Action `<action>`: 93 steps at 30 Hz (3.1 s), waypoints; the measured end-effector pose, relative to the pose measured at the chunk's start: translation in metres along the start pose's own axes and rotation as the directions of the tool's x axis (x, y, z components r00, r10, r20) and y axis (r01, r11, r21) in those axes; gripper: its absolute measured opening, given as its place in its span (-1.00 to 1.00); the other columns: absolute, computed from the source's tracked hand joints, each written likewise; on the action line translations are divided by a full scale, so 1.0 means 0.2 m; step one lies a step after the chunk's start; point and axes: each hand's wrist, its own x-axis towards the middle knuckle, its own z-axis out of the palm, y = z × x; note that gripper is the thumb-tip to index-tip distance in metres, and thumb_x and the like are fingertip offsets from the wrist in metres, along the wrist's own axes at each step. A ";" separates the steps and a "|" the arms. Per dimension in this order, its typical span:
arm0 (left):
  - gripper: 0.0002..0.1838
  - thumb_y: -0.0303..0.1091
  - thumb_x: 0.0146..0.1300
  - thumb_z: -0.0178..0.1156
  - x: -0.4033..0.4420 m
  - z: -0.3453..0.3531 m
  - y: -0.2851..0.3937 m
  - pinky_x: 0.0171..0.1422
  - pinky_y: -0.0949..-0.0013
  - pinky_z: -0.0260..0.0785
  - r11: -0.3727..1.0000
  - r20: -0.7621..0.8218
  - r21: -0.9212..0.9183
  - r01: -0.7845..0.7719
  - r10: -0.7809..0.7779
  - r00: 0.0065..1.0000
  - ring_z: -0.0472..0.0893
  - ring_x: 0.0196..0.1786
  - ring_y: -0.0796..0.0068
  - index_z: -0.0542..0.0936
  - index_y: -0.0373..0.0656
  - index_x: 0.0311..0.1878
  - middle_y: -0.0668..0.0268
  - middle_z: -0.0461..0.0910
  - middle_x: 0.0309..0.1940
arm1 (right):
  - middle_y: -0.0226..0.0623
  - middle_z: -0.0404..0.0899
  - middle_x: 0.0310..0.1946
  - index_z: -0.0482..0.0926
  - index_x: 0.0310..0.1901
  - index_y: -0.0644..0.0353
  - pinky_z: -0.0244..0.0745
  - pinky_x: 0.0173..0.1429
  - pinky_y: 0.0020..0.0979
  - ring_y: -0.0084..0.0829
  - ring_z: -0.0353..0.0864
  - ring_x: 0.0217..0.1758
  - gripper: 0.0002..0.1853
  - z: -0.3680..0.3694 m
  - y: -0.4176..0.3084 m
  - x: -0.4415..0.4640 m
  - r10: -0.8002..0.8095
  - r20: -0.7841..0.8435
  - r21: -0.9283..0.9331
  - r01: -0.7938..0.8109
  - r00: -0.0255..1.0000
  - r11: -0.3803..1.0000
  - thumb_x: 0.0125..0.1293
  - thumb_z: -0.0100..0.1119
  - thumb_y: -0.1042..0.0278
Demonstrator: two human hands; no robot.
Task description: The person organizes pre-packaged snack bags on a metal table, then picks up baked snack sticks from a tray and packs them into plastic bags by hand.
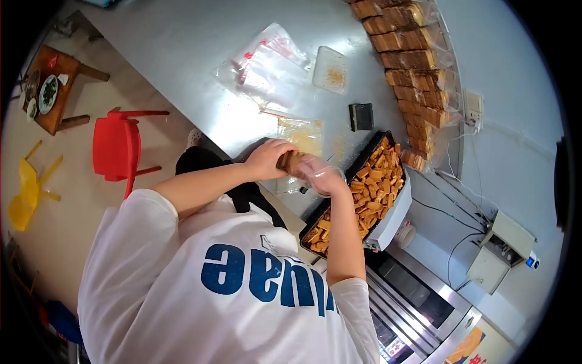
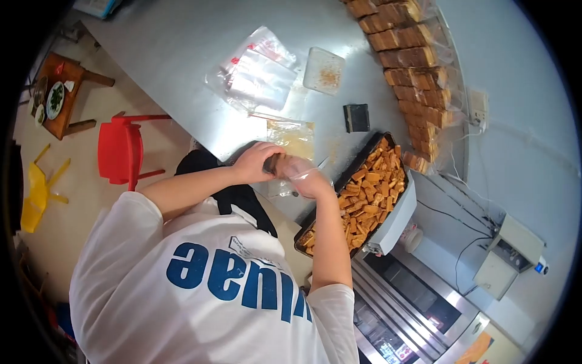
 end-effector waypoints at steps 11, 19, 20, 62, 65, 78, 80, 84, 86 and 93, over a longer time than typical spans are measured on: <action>-0.25 -0.26 -0.13 0.56 0.00 0.03 -0.05 0.43 0.13 0.34 0.999 -0.029 0.028 -0.027 0.028 0.999 0.50 0.28 0.08 0.54 -0.09 0.23 0.18 0.56 0.18 | 0.16 0.67 -0.27 0.68 -0.16 0.30 0.54 -0.02 -0.09 0.13 0.66 -0.14 -0.65 0.14 0.05 0.05 0.077 -0.216 0.009 -0.077 0.973 0.997 0.38 0.10 0.14; -0.28 -0.33 -0.16 0.56 0.01 0.02 -0.04 0.37 0.14 0.38 0.999 -0.039 0.014 -0.045 0.045 0.998 0.54 0.22 0.10 0.58 -0.06 0.20 0.20 0.61 0.10 | 0.04 0.71 -0.19 0.68 -0.19 0.25 0.53 0.07 -0.01 0.08 0.67 -0.06 -0.61 0.13 -0.11 0.02 0.036 -0.190 -0.379 -0.107 0.981 0.919 0.44 0.04 0.05; -0.28 -0.33 -0.16 0.56 0.01 0.03 -0.04 0.37 0.14 0.38 0.999 -0.033 0.015 -0.044 0.044 0.998 0.54 0.22 0.10 0.58 -0.06 0.20 0.20 0.61 0.10 | 0.04 0.71 -0.19 0.68 -0.19 0.25 0.53 0.07 -0.01 0.08 0.67 -0.06 -0.61 0.15 -0.11 0.02 0.038 -0.191 -0.373 -0.109 0.981 0.921 0.44 0.04 0.05; -0.84 -0.25 0.24 0.36 0.05 -0.07 0.42 -0.35 0.29 0.47 0.983 -0.269 -0.040 -0.181 0.164 0.949 0.64 -0.42 0.26 0.65 -0.10 -0.35 0.30 0.61 -0.45 | -0.05 0.74 -0.22 0.70 -0.10 0.22 0.57 -0.14 -0.23 -0.14 0.69 -0.27 -0.70 0.13 0.03 -0.09 0.109 0.001 -0.107 -0.108 0.994 0.988 0.27 0.30 0.18; -0.86 -0.33 0.29 0.29 -0.01 -0.15 0.13 -0.29 0.36 0.53 0.938 0.206 -0.013 0.345 -0.335 0.919 0.73 -0.46 0.45 0.70 -0.19 -0.22 0.24 0.74 -0.41 | 0.04 0.71 -0.18 0.71 -0.11 0.22 0.57 -0.05 -0.15 0.06 0.67 -0.17 -0.62 0.15 0.12 -0.07 -0.051 0.041 -0.294 0.061 0.998 0.954 0.34 0.23 0.02; -0.78 -0.43 0.21 0.31 -0.10 0.02 0.00 -0.28 0.47 0.54 0.695 0.457 -0.344 0.632 -0.464 0.759 0.71 -0.42 0.57 0.74 -0.35 -0.13 0.28 0.77 -0.36 | 0.10 0.68 -0.20 0.71 -0.22 0.27 0.53 -0.01 -0.10 0.10 0.64 -0.12 -0.57 0.17 0.05 -0.09 0.180 0.022 -0.077 -0.178 0.983 0.981 0.38 0.21 -0.02; -0.79 -0.43 0.21 0.30 -0.10 0.03 -0.01 -0.27 0.47 0.55 0.690 0.457 -0.361 0.627 -0.455 0.764 0.71 -0.42 0.57 0.74 -0.37 -0.15 0.29 0.78 -0.36 | 0.10 0.68 -0.21 0.71 -0.24 0.27 0.52 -0.01 -0.09 0.10 0.65 -0.12 -0.57 0.18 0.05 -0.10 0.139 -0.011 -0.086 -0.139 0.990 0.987 0.39 0.21 -0.03; -0.81 -0.45 0.21 0.28 -0.09 0.03 -0.03 -0.26 0.47 0.57 0.707 0.456 -0.348 0.615 -0.445 0.770 0.70 -0.43 0.57 0.76 -0.37 -0.20 0.28 0.77 -0.39 | 0.09 0.68 -0.22 0.73 -0.25 0.25 0.53 -0.01 -0.09 0.09 0.65 -0.12 -0.55 0.21 0.07 -0.08 0.146 -0.047 -0.145 -0.152 0.988 0.978 0.37 0.23 -0.07; -0.81 -0.45 0.20 0.28 -0.08 0.02 -0.02 -0.27 0.47 0.57 0.730 0.461 -0.305 0.611 -0.448 0.766 0.70 -0.44 0.56 0.76 -0.35 -0.21 0.28 0.77 -0.39 | 0.09 0.68 -0.23 0.73 -0.25 0.24 0.53 -0.01 -0.09 0.09 0.66 -0.13 -0.55 0.23 0.10 -0.08 0.114 -0.083 -0.132 -0.124 0.990 0.983 0.37 0.23 -0.08; -0.82 -0.43 0.17 0.27 -0.03 -0.02 -0.03 -0.30 0.47 0.55 0.796 0.516 -0.224 0.562 -0.392 0.761 0.70 -0.48 0.55 0.79 -0.29 -0.25 0.29 0.76 -0.42 | 0.05 0.70 -0.24 0.75 -0.23 0.21 0.56 -0.05 -0.11 0.04 0.69 -0.15 -0.58 0.22 0.08 -0.04 0.226 -0.034 -0.156 -0.229 0.973 0.961 0.30 0.27 -0.06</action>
